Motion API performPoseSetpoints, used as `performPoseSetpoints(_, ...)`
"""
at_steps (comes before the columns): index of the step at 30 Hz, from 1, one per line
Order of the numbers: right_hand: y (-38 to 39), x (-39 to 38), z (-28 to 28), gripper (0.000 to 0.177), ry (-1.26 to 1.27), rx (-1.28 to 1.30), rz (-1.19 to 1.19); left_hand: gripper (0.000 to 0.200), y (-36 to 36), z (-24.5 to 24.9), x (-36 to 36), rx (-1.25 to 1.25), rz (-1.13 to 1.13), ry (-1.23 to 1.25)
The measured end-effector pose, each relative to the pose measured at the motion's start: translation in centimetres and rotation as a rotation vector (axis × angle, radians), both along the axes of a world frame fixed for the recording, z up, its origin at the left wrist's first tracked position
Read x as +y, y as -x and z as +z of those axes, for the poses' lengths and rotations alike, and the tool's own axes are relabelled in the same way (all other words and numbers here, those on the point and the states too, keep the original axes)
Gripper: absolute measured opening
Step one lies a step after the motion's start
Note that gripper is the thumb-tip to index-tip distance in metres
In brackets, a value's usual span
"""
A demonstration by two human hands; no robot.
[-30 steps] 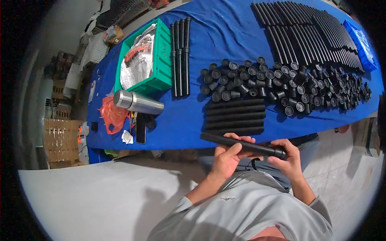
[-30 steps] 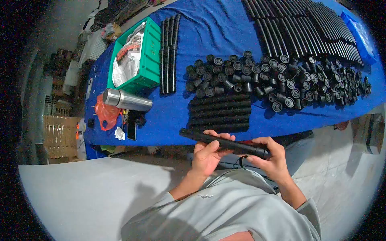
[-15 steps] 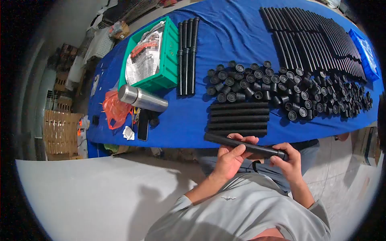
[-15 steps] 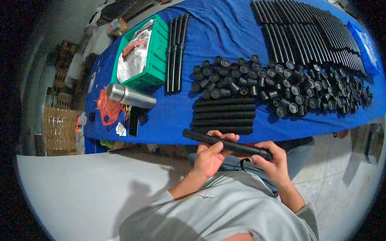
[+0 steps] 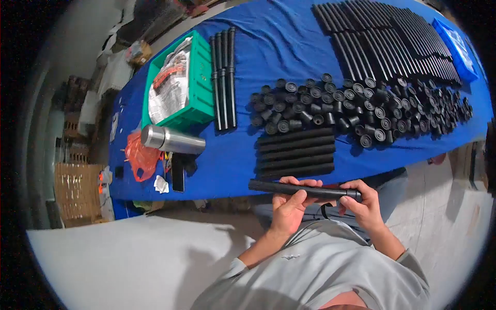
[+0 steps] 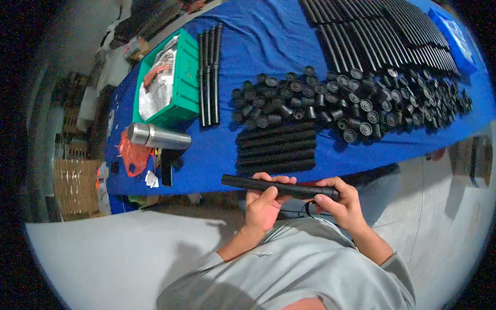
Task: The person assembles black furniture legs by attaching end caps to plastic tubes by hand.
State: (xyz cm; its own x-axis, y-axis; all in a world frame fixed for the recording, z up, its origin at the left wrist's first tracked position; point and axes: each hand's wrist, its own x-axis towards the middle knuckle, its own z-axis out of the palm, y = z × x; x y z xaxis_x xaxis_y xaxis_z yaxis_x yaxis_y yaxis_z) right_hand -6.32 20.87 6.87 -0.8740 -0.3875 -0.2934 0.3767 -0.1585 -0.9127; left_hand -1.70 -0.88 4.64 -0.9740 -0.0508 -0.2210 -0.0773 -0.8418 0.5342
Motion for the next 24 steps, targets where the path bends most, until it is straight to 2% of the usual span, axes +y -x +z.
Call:
performPoseSetpoints(3, 0.1, 0.7, -0.2, 0.027, 0.016, 0.064, 0.051, 0.034, 0.1, 1.2, 0.5, -0.051, 0.001, 0.006)
performPoseSetpoints(6, 1.4, 0.9, 0.4, 0.029, -0.349, 0.870, 0.054, 0.034, -0.1, 0.5, 0.0, -0.077, -0.030, -0.015)
performPoseSetpoints(7, 1.4, 0.8, 0.4, 0.030, -0.352, 0.893, 0.057, 0.033, -0.2, 0.2, -0.4, -0.066, -0.043, -0.012)
performPoseSetpoints(10, 0.7, 0.7, 2.0, 0.031, 0.052, -0.218, 0.089, 0.033, -0.2, 0.1, -1.0, -0.030, -0.061, 0.015)
performPoseSetpoints(12, 0.3, 0.8, 0.3, 0.032, 0.053, -0.203, 0.122, 0.033, 0.2, 0.6, -0.8, -0.006, -0.067, 0.070)
performPoseSetpoints(14, 0.4, 0.9, -0.3, 0.035, -0.304, 0.570, 0.130, 0.033, 0.0, 0.7, -0.6, -0.091, -0.043, -0.002)
performPoseSetpoints(15, 0.4, 0.9, -0.6, 0.039, -0.302, 0.746, 0.110, 0.033, -0.2, 0.2, -0.7, -0.106, -0.042, -0.027)
performPoseSetpoints(16, 0.4, 0.7, -0.5, 0.037, -0.338, 0.785, 0.115, 0.033, -0.2, -0.3, -0.9, -0.119, -0.038, -0.048)
performPoseSetpoints(18, 0.3, 0.7, 0.0, 0.038, -0.284, 0.644, 0.128, 0.033, -0.3, -0.6, -1.1, -0.088, -0.048, -0.021)
performPoseSetpoints(21, 0.3, 0.7, 0.6, 0.038, -0.044, -0.111, 0.202, 0.031, -0.1, -0.3, -0.6, -0.075, -0.037, 0.021)
performPoseSetpoints(24, 0.4, 0.4, -1.1, 0.039, -0.382, 1.012, 0.061, 0.030, 0.1, 0.2, -0.6, -0.135, -0.033, -0.013)
